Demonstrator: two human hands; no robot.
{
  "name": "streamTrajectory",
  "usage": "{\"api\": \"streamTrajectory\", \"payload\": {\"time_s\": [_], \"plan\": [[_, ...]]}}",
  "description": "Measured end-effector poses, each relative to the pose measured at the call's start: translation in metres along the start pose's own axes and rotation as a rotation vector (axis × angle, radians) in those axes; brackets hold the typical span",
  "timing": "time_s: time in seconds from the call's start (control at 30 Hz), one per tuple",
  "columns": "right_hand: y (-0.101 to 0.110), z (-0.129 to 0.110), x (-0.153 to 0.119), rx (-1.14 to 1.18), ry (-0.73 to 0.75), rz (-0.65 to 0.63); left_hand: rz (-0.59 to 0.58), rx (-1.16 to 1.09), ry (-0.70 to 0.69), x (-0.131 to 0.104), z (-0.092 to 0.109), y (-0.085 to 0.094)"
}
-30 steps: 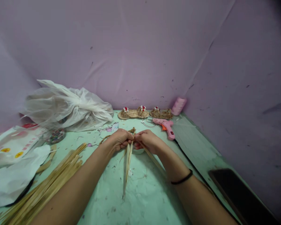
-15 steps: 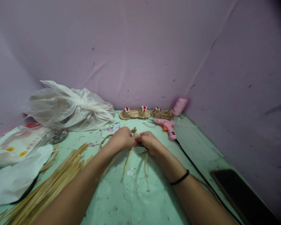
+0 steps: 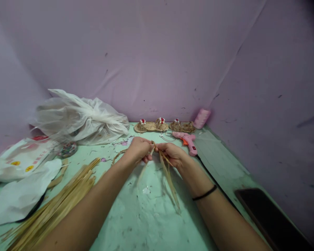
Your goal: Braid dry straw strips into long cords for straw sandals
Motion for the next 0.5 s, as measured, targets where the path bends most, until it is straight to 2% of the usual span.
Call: {"api": "streamTrajectory", "payload": {"time_s": [0.07,0.13,0.2,0.37,0.5], "plan": [[-0.001,-0.001,-0.001,-0.027,-0.054,0.004,-0.152,-0.154,0.067,0.003,-0.004,-0.009],[-0.002,0.002,-0.003,-0.083,-0.088,0.028,-0.225,-0.227,0.102,0.005,-0.01,-0.015],[-0.002,0.006,-0.004,-0.143,-0.088,0.064,-0.212,-0.167,0.119,0.007,-0.016,-0.015],[-0.003,0.015,-0.007,-0.325,0.009,0.14,-0.093,0.105,0.133,0.009,-0.027,-0.009],[-0.001,0.017,-0.007,-0.42,0.05,0.167,-0.109,0.138,0.151,0.008,-0.029,-0.009]]}}
Point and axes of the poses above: each hand's wrist, its own x-axis towards the middle knuckle, its own y-axis out of the back of the hand, z = x × y, the point moved 3 cm from there along x, towards the middle knuckle, and after that the axes turned 4 degrees about x, right-handed, at the moved point
